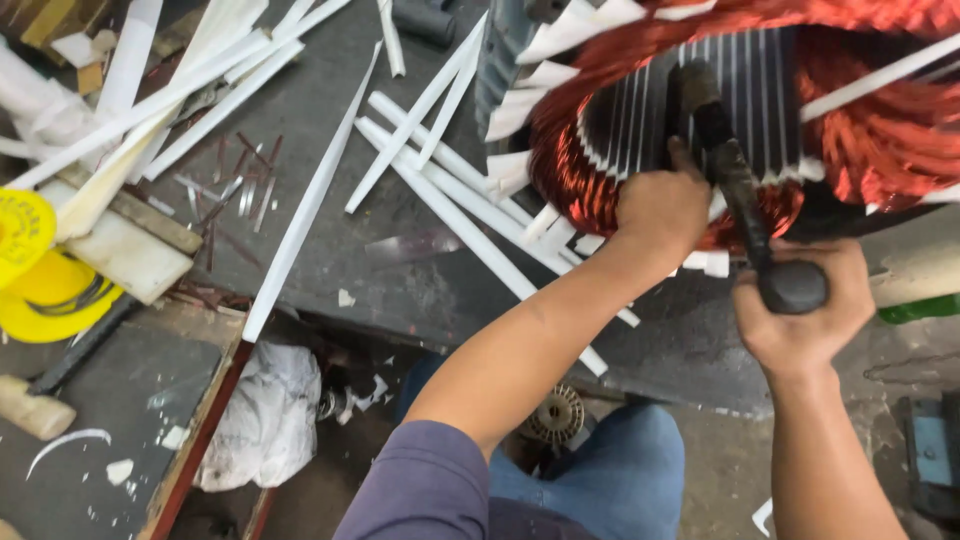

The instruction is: Repairing an electric motor by inserting copper windings and insulation strips into the stator slots and shaping them with a mallet.

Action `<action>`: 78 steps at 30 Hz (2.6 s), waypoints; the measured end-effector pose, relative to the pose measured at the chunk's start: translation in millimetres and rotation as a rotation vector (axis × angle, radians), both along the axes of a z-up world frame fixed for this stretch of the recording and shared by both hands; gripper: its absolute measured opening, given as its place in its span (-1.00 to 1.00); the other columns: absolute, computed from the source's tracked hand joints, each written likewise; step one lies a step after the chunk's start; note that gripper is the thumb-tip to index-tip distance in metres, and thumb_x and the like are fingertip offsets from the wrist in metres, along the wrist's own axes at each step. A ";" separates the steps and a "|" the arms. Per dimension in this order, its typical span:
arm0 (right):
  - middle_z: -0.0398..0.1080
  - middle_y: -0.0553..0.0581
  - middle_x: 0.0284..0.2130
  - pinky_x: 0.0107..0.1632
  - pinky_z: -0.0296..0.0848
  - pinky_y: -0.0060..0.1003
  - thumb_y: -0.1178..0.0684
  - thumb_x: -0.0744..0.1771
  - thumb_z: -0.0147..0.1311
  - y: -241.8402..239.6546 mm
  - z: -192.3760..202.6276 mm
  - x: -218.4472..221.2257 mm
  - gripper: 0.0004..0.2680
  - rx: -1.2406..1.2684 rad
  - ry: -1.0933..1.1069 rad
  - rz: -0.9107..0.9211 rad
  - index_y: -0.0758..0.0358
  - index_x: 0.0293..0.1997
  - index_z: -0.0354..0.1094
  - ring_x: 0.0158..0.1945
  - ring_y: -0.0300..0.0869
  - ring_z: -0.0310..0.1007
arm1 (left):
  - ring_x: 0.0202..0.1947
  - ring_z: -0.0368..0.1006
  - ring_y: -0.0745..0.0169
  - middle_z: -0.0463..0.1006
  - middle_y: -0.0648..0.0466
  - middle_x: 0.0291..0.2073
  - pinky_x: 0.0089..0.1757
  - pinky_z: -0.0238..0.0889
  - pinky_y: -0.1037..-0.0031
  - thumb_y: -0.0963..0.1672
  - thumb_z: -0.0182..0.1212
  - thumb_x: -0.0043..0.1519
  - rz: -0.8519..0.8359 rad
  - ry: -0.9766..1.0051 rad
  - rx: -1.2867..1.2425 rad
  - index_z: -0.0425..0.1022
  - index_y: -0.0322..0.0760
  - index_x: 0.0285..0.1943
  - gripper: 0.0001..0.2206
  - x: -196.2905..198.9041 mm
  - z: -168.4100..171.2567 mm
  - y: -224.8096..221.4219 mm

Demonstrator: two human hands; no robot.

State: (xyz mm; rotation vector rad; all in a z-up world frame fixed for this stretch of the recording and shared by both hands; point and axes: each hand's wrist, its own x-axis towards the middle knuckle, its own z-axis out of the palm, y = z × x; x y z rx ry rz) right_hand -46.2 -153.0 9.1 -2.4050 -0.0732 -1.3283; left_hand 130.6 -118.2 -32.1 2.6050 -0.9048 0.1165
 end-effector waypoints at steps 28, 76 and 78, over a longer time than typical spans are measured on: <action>0.41 0.11 -0.43 -0.06 0.49 -0.18 0.12 0.27 0.27 -22.7 3.5 91.9 -0.86 0.041 0.063 -0.252 0.35 -0.35 0.38 -0.24 -0.09 0.51 | -0.09 0.60 -0.08 0.66 -0.05 -0.16 -0.18 0.47 0.14 -0.15 -0.09 0.23 -0.083 0.055 -0.159 0.64 -0.20 -0.12 -0.70 81.3 26.1 -21.1; 0.31 0.62 -0.21 0.15 0.42 0.18 0.44 0.32 0.14 16.8 17.4 -73.3 -0.83 -0.074 -0.060 0.081 0.70 -0.15 0.15 -0.07 0.36 0.38 | -0.73 0.48 0.14 0.55 0.12 -0.67 -0.67 0.15 0.26 -0.18 0.03 0.04 -0.077 0.012 -0.127 -0.11 -0.70 0.50 -0.21 -157.1 48.8 129.9; 0.29 0.64 -0.20 0.17 0.39 0.21 0.47 0.32 0.09 15.2 14.8 -69.8 -0.82 -0.071 -0.074 0.055 0.72 -0.10 0.13 -0.05 0.37 0.35 | -0.74 0.45 0.11 0.55 0.07 -0.69 -0.66 0.20 0.23 -0.21 -0.05 0.10 -0.176 0.120 -0.072 -0.19 -0.74 0.50 -0.25 -136.6 52.6 126.2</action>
